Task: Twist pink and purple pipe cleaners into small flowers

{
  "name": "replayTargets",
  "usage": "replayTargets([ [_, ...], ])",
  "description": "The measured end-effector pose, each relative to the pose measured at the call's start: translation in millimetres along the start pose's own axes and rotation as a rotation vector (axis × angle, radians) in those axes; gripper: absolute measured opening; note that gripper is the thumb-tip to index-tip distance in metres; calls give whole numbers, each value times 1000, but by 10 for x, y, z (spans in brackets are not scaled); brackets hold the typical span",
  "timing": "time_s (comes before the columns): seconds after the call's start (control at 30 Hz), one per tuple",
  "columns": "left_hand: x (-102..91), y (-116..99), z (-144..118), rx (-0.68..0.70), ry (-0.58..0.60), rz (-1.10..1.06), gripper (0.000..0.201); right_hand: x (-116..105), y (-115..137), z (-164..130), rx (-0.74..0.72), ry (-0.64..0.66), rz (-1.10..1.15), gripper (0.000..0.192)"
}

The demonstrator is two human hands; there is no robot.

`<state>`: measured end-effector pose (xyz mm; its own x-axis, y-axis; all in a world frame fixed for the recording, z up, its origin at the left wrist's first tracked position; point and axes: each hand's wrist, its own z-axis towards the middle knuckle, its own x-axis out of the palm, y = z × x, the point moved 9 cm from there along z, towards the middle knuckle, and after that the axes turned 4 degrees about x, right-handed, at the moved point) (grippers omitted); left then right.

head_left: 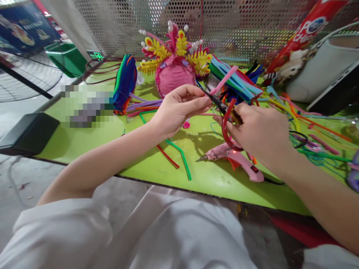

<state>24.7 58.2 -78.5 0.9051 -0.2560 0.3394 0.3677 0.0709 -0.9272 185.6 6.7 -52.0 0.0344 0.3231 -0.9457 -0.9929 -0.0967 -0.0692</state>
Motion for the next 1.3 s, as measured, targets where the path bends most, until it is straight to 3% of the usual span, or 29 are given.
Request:
replayTargets([
  [0.37,9,-5,-20,-11,-36,-13,20,52,-7,2,14,72,-67,47],
  [0.6,-6,50,-14,-47,-31,-11,20,23,-72,34,97,12,-51,57],
  [0.87,-41,70,-37,-30,-67,47,26,10,24,11,26,34,-104,56],
  [1.13,-28,55,-33,17,-31,82,25,-4,49,-23,33,22,-96,49],
  [1.3,9,157,-16,-93,47,70,11,26,13,-18,57,26,-65,48],
])
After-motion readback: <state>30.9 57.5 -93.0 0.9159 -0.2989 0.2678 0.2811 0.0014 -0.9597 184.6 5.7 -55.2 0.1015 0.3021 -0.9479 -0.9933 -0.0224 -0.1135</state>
